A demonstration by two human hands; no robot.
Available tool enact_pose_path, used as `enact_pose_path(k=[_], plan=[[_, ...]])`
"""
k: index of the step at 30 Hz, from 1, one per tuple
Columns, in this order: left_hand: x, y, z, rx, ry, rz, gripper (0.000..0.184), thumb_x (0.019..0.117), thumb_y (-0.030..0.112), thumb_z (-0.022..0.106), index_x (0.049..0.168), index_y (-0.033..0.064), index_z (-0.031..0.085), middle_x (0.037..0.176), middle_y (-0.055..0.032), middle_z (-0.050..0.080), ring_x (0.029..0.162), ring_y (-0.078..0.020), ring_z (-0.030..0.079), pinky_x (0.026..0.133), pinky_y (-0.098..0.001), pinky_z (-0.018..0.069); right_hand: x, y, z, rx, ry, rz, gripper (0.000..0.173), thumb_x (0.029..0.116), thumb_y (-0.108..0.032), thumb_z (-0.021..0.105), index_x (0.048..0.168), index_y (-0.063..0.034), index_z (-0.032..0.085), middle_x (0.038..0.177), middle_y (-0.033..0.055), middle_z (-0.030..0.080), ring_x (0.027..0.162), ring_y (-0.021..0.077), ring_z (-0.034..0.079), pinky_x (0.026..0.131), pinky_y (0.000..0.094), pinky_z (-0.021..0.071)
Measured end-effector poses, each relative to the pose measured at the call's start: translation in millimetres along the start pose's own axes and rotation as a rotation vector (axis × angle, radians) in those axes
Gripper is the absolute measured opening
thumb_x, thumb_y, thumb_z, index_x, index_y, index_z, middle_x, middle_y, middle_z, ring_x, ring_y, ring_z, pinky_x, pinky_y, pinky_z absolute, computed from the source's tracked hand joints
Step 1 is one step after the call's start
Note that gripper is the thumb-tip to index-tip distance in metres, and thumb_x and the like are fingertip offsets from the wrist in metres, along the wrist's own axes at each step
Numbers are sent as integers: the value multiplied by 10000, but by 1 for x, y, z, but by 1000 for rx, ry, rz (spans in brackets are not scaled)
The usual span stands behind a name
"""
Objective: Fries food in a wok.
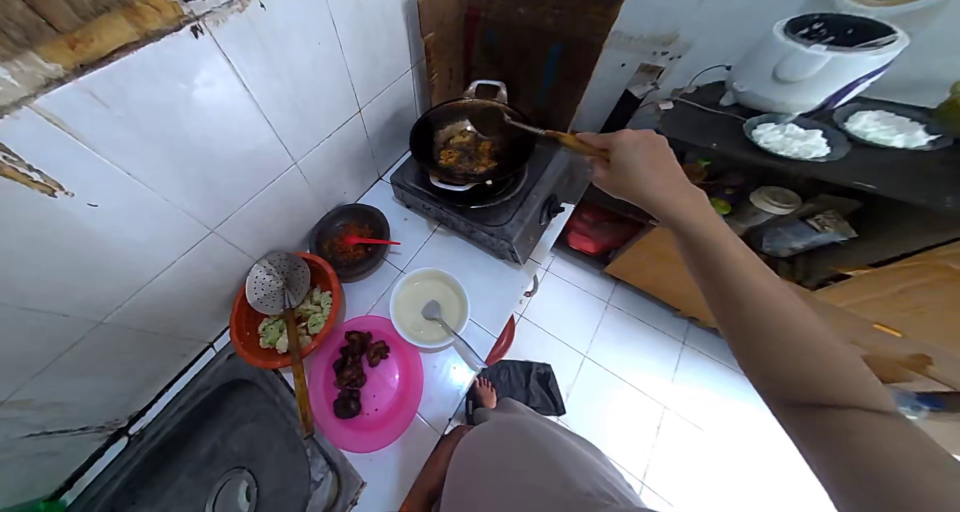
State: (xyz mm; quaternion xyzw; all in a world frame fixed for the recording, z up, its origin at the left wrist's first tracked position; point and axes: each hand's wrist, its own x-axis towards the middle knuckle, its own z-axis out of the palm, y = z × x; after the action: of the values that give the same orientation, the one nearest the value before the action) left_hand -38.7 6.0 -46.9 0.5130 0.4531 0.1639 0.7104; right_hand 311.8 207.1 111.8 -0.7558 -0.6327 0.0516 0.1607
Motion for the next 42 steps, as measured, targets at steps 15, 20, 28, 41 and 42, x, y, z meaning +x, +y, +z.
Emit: enact_pose_path(k=[15,20,28,41,42], plan=[[34,-81,5,-170,79,-208,396,1109,63,301,1375,-143,510,1383,-285,562,1278,-250,552,1114,-369,396,-50,30,-36,113,67,-164,325,1018,-42,617,1336,-55,682,1080,305,706,940,532,666,797,736,463],[69,-174,6,-119,78,-281,432,1122,205,321,1427,-38,506,1429,-180,560,1329,-174,521,1155,-370,387,-56,34,-39,109,81,-148,327,1013,-29,618,1334,-42,679,1092,310,704,961,525,669,822,722,469],[95,-233,-20,-214,-281,246,636,1095,467,269,1439,-1,528,1471,-141,554,1349,-175,528,1143,-352,414,-56,27,-17,146,49,-130,339,1023,-46,611,1359,-26,656,1056,301,708,916,494,674,809,691,484],[-17,-7,-77,238,1019,351,320,1017,80,457,1234,-99,611,1107,-194,679,954,-204,660,825,-363,543,-37,55,24,242,50,-148,382,1045,-211,557,1377,-48,649,1113,382,655,975,574,619,840,754,420],[-21,-1,-87,300,1187,238,315,1021,97,501,1242,-105,600,1147,-255,643,990,-299,637,850,-439,526,-38,60,24,263,74,-154,399,1043,-235,549,1382,-49,643,1126,376,655,980,552,627,851,735,435]])
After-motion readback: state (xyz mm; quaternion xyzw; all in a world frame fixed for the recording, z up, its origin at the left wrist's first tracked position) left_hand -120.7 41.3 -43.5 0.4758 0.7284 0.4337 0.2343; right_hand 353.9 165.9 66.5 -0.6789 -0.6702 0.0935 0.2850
